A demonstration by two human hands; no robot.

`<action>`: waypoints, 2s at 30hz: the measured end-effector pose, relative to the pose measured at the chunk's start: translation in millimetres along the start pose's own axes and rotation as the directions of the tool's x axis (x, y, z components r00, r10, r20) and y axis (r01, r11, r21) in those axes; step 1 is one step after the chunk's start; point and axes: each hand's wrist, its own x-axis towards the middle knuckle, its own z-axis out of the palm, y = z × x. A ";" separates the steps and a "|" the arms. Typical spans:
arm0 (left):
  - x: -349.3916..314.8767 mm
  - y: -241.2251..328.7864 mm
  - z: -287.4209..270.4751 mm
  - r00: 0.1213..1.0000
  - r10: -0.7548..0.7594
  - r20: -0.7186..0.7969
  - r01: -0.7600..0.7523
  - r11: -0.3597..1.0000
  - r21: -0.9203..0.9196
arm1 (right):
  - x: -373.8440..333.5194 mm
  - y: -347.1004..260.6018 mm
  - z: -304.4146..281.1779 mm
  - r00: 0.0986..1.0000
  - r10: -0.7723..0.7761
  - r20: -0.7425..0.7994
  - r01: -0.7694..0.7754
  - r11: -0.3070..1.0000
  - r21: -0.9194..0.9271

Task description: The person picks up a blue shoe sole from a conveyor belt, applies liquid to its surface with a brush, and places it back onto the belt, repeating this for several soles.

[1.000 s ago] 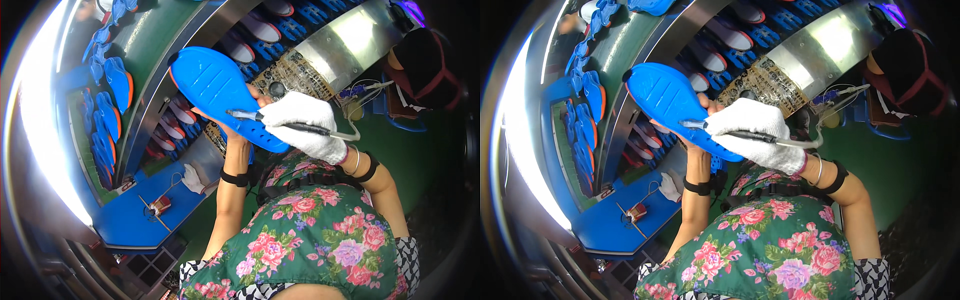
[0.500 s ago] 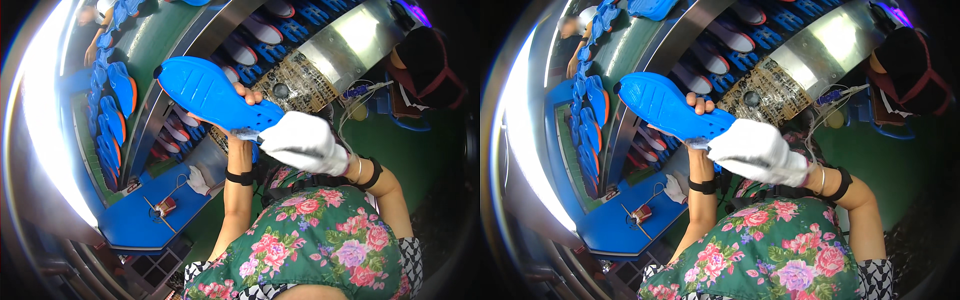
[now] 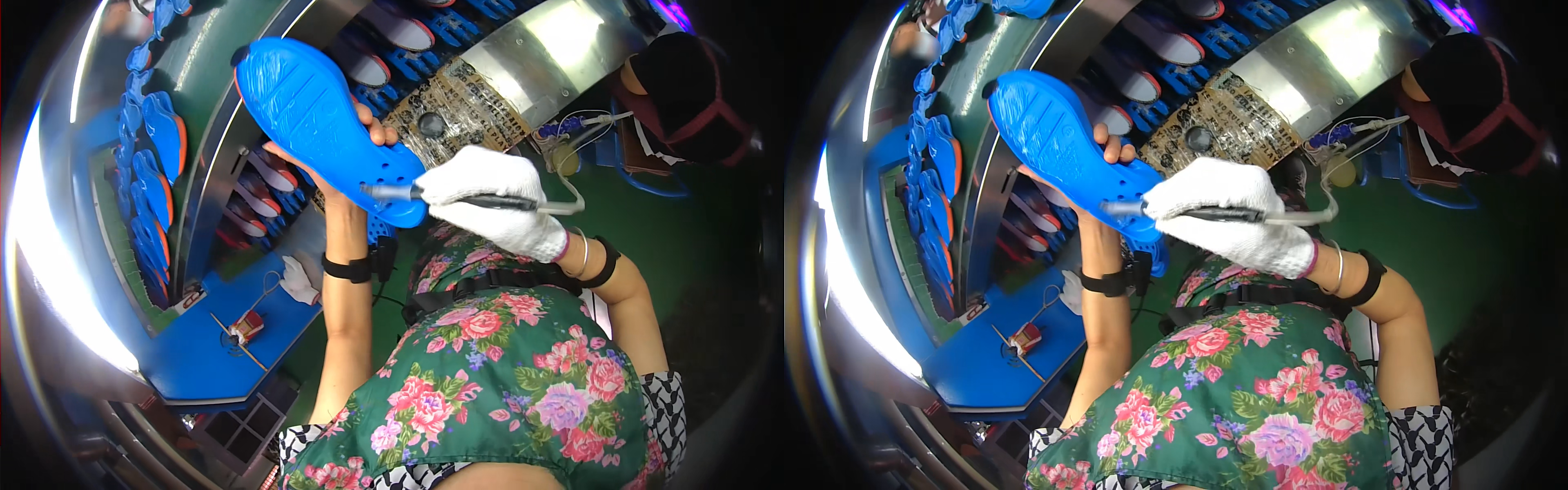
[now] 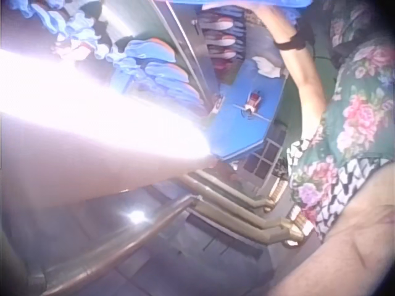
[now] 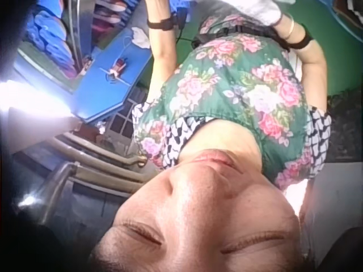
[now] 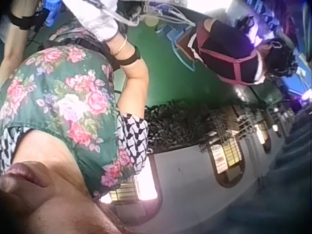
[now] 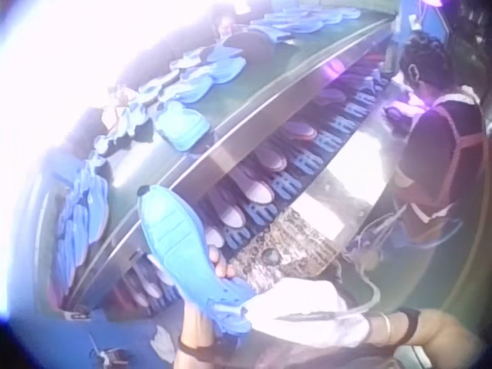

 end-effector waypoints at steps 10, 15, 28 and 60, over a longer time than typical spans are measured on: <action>9.8 5.1 -4.5 0.922 -0.383 0.059 0.376 0.921 0.097 | 1.0 4.8 -5.2 0.964 -0.134 0.230 0.149 0.988 -0.047; 15.7 9.5 -13.6 0.829 -0.555 -0.067 0.558 0.810 0.181 | -6.2 14.5 -3.7 0.828 -0.368 0.423 0.505 0.818 -0.277; 17.5 -5.9 -7.3 0.805 -0.569 -0.166 0.575 0.818 -0.016 | 12.6 0.6 -36.8 0.917 0.356 0.180 -0.396 0.868 0.299; -35.9 -81.2 33.7 0.935 -0.151 -0.321 0.151 0.988 -0.025 | 51.0 -39.5 -41.9 0.902 -0.421 0.096 0.402 0.736 -0.545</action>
